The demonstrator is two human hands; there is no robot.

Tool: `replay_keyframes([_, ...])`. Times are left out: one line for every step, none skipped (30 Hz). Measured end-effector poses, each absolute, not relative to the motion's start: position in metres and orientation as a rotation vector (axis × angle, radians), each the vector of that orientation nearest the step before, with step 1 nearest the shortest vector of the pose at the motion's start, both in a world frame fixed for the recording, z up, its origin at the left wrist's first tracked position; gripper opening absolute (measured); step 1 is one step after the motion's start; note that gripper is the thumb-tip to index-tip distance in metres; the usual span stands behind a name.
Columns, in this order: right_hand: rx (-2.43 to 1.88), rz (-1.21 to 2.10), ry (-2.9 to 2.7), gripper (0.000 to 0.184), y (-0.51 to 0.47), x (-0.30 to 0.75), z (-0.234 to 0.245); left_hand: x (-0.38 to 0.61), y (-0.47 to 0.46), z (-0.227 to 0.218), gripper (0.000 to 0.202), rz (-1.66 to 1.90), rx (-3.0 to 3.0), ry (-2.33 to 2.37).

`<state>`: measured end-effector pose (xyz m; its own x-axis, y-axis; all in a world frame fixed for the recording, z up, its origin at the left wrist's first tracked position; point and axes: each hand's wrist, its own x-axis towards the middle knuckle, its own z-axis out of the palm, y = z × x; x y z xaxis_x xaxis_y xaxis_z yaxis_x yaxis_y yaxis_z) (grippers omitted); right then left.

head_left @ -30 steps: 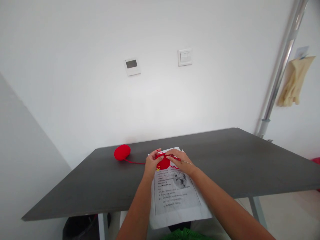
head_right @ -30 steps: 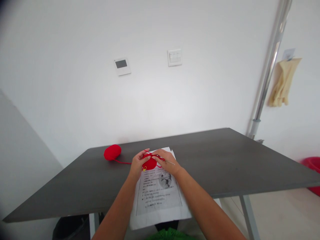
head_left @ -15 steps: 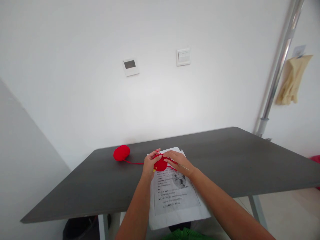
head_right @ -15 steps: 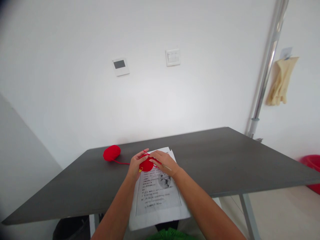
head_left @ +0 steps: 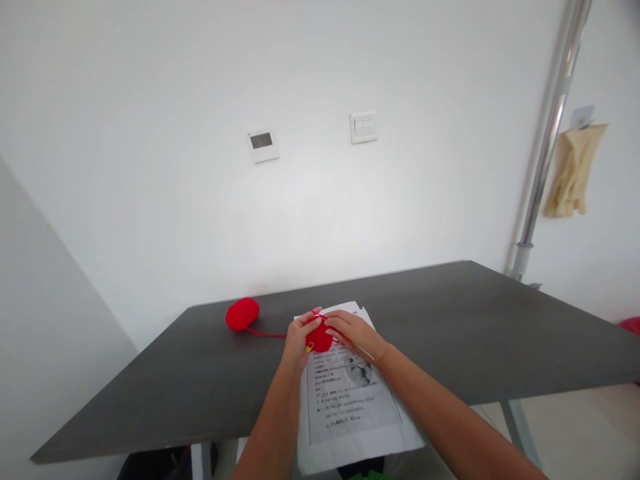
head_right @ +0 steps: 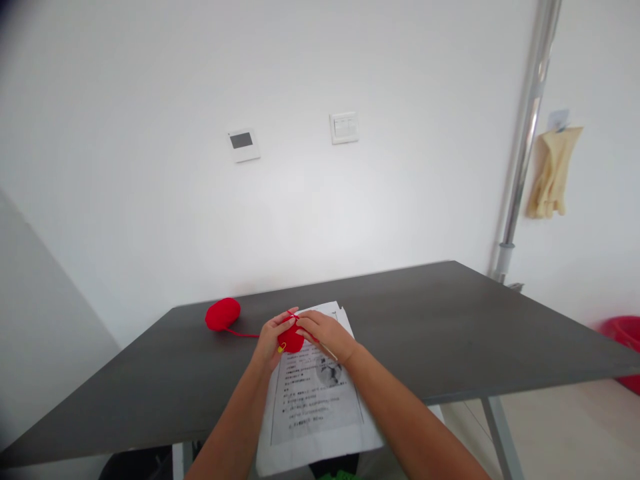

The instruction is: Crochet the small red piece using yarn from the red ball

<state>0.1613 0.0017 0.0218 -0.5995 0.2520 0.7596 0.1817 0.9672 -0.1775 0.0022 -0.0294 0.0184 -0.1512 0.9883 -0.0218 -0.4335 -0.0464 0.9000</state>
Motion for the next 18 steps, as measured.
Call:
replay_keyframes([-0.303,0.124,-2.228,0.023,0.001,0.162,0.023,0.002,-0.029,0.018,0.051,1.506,0.805,0.962])
replay_keyframes([-0.306,0.15,-2.226,0.022,0.001,0.163,0.024,0.001,-0.029,0.018,0.051,1.501,0.811,0.966])
replay_keyframes([-0.315,0.177,-2.226,0.021,0.0,0.164,0.025,0.001,-0.029,0.018,0.05,1.493,0.819,0.969])
replay_keyframes([-0.324,0.201,-2.224,0.021,0.0,0.165,0.026,0.0,-0.029,0.017,0.05,1.48,0.823,0.972])
replay_keyframes([-0.331,0.219,-2.223,0.02,-0.001,0.165,0.027,0.0,-0.029,0.017,0.05,1.47,0.824,0.972])
replay_keyframes([-0.332,0.23,-2.222,0.02,-0.001,0.165,0.027,0.0,-0.029,0.018,0.05,1.461,0.82,0.968])
replay_keyframes([-0.329,0.23,-2.22,0.019,-0.001,0.165,0.027,-0.001,-0.029,0.018,0.049,1.456,0.814,0.96])
replay_keyframes([-0.322,0.22,-2.218,0.02,-0.001,0.165,0.026,-0.001,-0.029,0.018,0.048,1.456,0.807,0.951])
replay_keyframes([-0.316,0.199,-2.218,0.02,0.0,0.164,0.025,0.0,-0.029,0.018,0.048,1.46,0.802,0.944])
replay_keyframes([-0.316,0.172,-2.219,0.021,0.0,0.162,0.024,0.0,-0.03,0.018,0.047,1.469,0.799,0.941])
replay_keyframes([-0.326,0.141,-2.22,0.021,0.0,0.161,0.023,0.0,-0.03,0.019,0.047,1.48,0.801,0.943])
replay_keyframes([-0.342,0.108,-2.221,0.022,0.0,0.159,0.021,0.001,-0.03,0.019,0.047,1.494,0.807,0.951])
replay_keyframes([-0.365,0.086,-2.225,0.022,0.0,0.157,0.02,0.001,-0.03,0.019,0.048,1.509,0.817,0.963])
replay_keyframes([-0.385,0.064,-2.23,0.022,0.0,0.156,0.018,0.002,-0.03,0.019,0.05,1.525,0.828,0.978])
replay_keyframes([-0.401,0.046,-2.233,0.021,0.0,0.155,0.017,0.002,-0.029,0.019,0.052,1.539,0.844,0.998])
replay_keyframes([-0.416,0.033,-2.236,0.021,0.0,0.154,0.016,0.003,-0.029,0.018,0.055,1.551,0.859,1.02])
replay_keyframes([-0.429,0.022,-2.237,0.02,0.0,0.153,0.015,0.003,-0.028,0.018,0.057,1.563,0.873,1.043])
replay_keyframes([-0.443,0.013,-2.237,0.02,-0.001,0.153,0.015,0.003,-0.028,0.017,0.06,1.574,0.889,1.065])
